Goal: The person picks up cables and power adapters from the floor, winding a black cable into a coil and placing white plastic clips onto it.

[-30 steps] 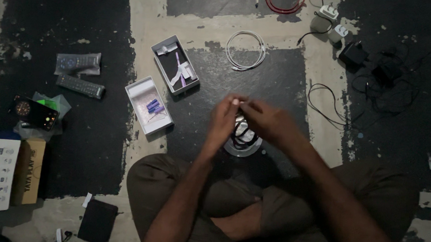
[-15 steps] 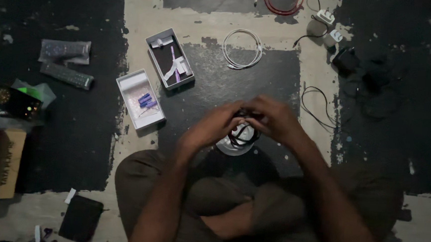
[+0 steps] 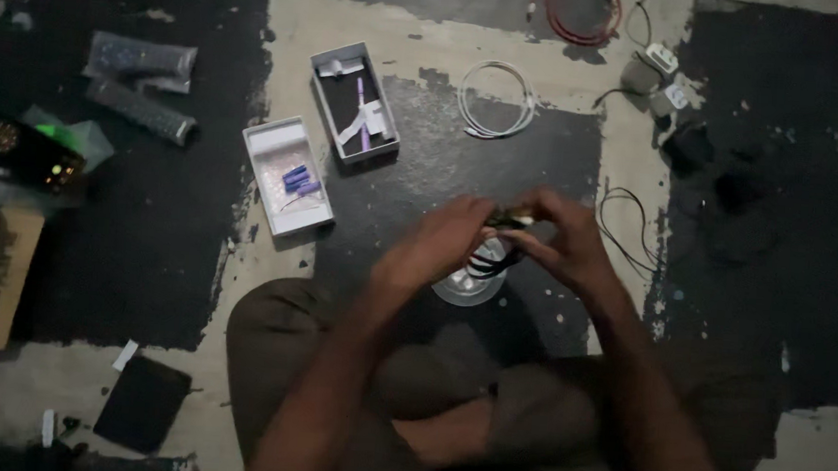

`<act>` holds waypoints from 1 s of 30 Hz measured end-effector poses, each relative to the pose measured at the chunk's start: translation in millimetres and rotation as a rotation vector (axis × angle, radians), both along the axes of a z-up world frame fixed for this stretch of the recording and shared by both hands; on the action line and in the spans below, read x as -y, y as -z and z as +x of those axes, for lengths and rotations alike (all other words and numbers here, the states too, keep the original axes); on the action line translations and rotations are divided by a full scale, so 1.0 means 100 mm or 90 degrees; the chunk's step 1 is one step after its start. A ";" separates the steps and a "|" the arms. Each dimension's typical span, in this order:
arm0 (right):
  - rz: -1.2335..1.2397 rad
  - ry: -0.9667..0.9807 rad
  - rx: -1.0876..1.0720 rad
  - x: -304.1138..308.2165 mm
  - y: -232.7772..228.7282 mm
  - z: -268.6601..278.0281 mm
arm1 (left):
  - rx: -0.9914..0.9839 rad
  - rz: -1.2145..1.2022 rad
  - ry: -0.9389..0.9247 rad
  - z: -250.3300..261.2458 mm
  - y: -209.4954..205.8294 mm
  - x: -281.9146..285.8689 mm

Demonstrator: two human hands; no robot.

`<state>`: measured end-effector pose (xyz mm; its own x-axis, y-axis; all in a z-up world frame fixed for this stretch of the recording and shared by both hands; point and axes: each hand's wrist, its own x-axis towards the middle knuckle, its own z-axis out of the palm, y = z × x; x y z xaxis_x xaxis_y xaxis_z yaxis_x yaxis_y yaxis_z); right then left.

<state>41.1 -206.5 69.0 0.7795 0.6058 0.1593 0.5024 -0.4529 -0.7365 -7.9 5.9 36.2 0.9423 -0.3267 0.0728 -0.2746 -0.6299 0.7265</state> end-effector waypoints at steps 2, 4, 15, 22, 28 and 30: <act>-0.034 -0.015 0.023 0.00 -0.04 0.00 | 0.081 0.014 0.004 -0.01 0.08 0.02; -0.020 -0.023 0.027 -0.03 -0.06 -0.02 | 0.158 0.055 -0.026 -0.02 0.17 0.07; -0.049 0.042 -0.013 -0.26 -0.03 -0.02 | 0.277 0.214 -0.150 -0.09 0.19 0.08; 0.101 -0.118 -0.159 -0.85 -0.33 0.18 | 0.071 0.065 -0.170 -0.12 -0.25 -0.55; 0.311 0.037 -0.301 -1.59 -0.15 0.25 | -0.084 -0.090 -0.300 -0.09 -0.04 -1.54; 0.312 0.120 -0.325 -1.92 0.18 0.25 | 0.000 -0.325 -0.432 -0.29 0.12 -1.96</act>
